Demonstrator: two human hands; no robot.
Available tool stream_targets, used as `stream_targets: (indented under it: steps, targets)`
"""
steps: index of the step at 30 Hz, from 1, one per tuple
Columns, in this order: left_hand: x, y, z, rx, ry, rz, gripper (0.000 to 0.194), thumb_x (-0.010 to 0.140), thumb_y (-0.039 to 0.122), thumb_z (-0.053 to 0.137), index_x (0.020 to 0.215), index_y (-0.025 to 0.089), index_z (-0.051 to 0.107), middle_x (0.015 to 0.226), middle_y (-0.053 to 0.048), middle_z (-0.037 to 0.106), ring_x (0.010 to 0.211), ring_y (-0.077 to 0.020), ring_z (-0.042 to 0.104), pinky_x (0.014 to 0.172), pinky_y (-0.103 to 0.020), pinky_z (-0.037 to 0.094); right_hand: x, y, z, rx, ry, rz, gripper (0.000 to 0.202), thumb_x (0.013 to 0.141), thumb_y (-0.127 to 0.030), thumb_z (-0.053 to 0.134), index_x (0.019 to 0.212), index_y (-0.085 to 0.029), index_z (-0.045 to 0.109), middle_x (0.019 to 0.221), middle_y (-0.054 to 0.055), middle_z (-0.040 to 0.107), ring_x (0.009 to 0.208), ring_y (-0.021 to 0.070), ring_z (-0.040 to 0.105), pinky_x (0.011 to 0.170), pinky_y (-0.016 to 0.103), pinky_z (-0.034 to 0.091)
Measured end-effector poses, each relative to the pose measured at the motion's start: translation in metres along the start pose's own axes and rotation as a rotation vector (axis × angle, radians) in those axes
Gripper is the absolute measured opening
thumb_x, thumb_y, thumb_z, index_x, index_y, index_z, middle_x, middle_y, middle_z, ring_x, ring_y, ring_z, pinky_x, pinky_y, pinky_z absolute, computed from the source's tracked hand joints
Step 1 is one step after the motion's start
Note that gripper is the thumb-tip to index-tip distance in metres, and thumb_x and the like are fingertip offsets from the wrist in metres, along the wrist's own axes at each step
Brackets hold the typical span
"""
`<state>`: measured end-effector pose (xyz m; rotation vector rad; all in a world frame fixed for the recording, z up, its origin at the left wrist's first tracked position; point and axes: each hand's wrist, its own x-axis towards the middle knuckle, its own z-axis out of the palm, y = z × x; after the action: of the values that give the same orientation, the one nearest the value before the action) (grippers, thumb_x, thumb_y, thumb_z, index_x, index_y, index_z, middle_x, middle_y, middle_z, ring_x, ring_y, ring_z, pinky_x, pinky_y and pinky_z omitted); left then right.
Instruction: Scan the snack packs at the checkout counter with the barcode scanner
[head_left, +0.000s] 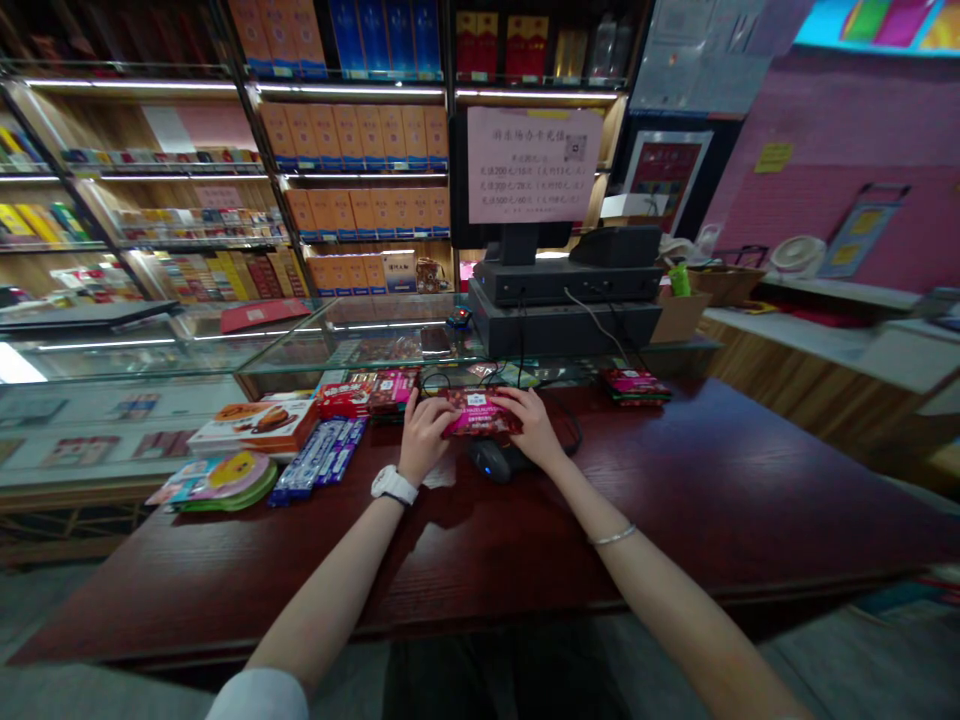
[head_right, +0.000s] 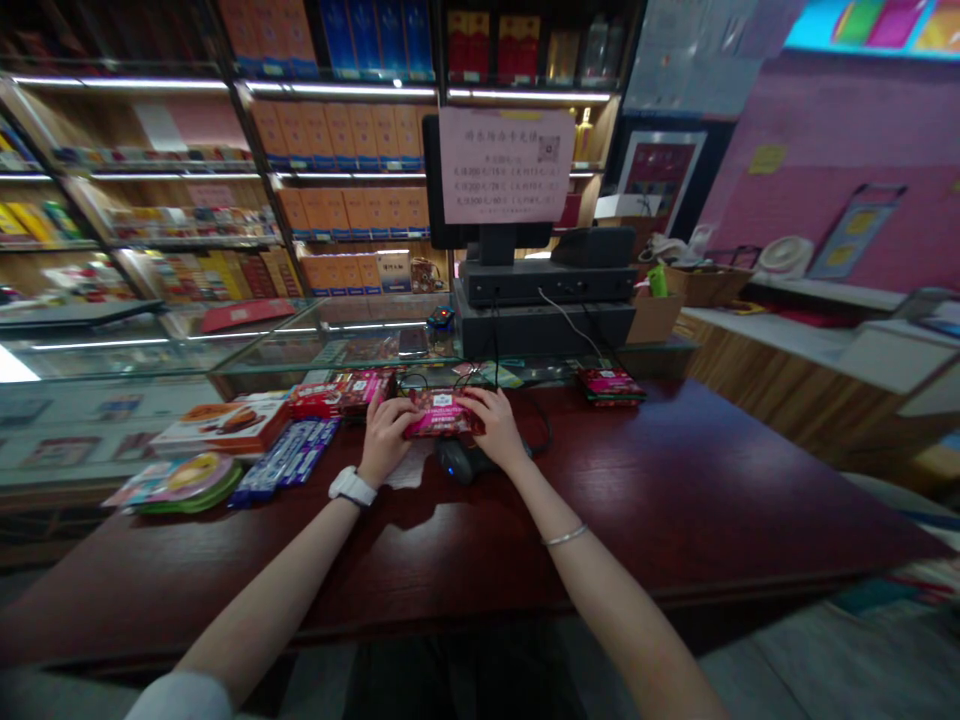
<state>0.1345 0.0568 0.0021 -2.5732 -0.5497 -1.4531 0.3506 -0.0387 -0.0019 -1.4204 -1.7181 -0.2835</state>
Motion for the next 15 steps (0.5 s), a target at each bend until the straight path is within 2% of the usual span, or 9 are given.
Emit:
stream_targets:
  steps: [3,8,15]
  targets:
    - [-0.003,-0.005,0.0,0.045,0.036,0.022,0.027,0.078,0.005,0.057,0.093,0.025,0.069,0.092,-0.002,0.069,0.102,-0.021,0.062,0.119,-0.055,0.025,-0.001,-0.006,-0.004,-0.117,-0.091,-0.066,0.051,0.081,-0.021,0.065,0.131,-0.027,0.059,0.141,0.011,0.054,0.132,0.0292,0.048,0.114,0.058,0.027]
    - [-0.004,-0.008,-0.002,0.078,0.041,0.023,0.029,0.076,0.005,0.055,0.092,0.026,0.069,0.09,-0.002,0.068,0.1,-0.0211,0.062,0.119,-0.056,0.023,-0.001,-0.016,-0.008,-0.224,-0.132,-0.14,0.055,0.08,-0.031,0.069,0.133,-0.026,0.058,0.147,0.011,0.048,0.141,0.0331,0.036,0.116,0.062,0.024]
    - [0.012,0.005,-0.005,0.112,-0.011,-0.009,0.021,0.079,0.011,0.056,0.086,0.027,0.069,0.085,-0.002,0.067,0.1,-0.0223,0.062,0.119,-0.059,0.022,0.001,-0.019,-0.018,-0.266,-0.04,-0.237,0.042,0.087,-0.018,0.057,0.127,-0.03,0.063,0.134,0.005,0.063,0.13,0.0261,0.052,0.119,0.058,0.024]
